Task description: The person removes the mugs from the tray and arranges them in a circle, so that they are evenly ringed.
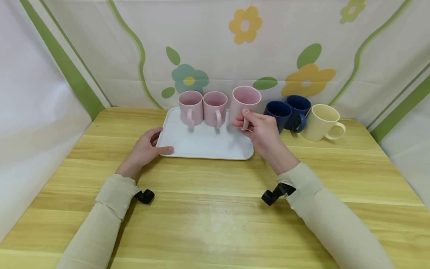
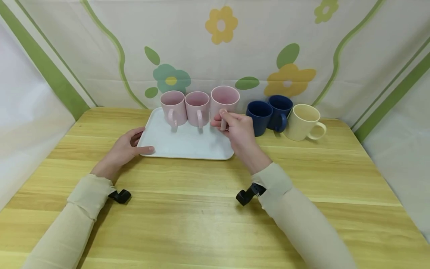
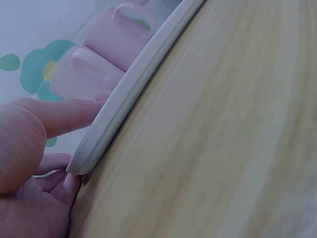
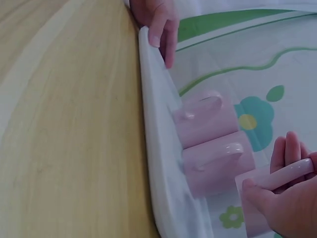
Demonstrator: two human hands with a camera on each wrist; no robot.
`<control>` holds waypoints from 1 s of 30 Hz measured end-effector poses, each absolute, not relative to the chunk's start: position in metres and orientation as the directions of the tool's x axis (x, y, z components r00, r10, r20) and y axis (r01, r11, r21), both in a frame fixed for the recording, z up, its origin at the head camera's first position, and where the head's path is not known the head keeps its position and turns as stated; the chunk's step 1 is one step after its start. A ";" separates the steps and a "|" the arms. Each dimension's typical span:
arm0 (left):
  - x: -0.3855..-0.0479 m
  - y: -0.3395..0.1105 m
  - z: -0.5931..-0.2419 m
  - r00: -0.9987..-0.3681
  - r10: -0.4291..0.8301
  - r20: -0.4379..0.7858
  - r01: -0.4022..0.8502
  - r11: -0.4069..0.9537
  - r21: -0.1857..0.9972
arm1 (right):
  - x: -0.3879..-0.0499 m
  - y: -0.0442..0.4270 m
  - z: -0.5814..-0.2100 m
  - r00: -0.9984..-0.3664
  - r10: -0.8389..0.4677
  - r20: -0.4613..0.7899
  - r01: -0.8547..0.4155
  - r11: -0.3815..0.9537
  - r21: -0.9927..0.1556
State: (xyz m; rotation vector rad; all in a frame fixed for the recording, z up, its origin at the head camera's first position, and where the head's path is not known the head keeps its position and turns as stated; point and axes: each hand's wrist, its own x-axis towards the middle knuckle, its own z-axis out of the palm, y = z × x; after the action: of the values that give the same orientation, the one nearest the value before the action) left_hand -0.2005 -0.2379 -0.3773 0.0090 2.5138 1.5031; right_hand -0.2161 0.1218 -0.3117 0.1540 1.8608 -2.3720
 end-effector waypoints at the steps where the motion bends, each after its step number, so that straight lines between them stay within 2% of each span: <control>1: -0.201 -0.238 -0.378 -0.978 0.116 -0.175 -0.099 0.479 0.872 | -0.213 0.125 -0.309 -0.988 -0.041 -0.148 0.154 -0.236 -0.960; 17: -0.202 -0.240 -0.381 -0.975 0.132 -0.180 -0.096 0.483 0.870 | -0.167 0.181 -0.283 -0.990 -0.134 -0.053 0.099 -0.373 -0.923; 24: -0.201 -0.241 -0.379 -0.977 0.132 -0.166 -0.083 0.484 0.871 | -0.157 0.208 -0.281 -0.987 -0.158 -0.016 0.075 -0.376 -0.923; 30: -0.200 -0.242 -0.379 -0.976 0.133 -0.174 -0.089 0.488 0.868 | -0.149 0.233 -0.286 -0.982 -0.181 0.049 0.036 -0.438 -0.898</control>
State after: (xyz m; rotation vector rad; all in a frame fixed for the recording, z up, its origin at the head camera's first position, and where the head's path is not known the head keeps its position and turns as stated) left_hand -0.2001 -0.2420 -0.3791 0.0382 2.5156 1.4863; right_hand -0.1493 0.2333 -0.2858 -0.2082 1.5889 -2.5512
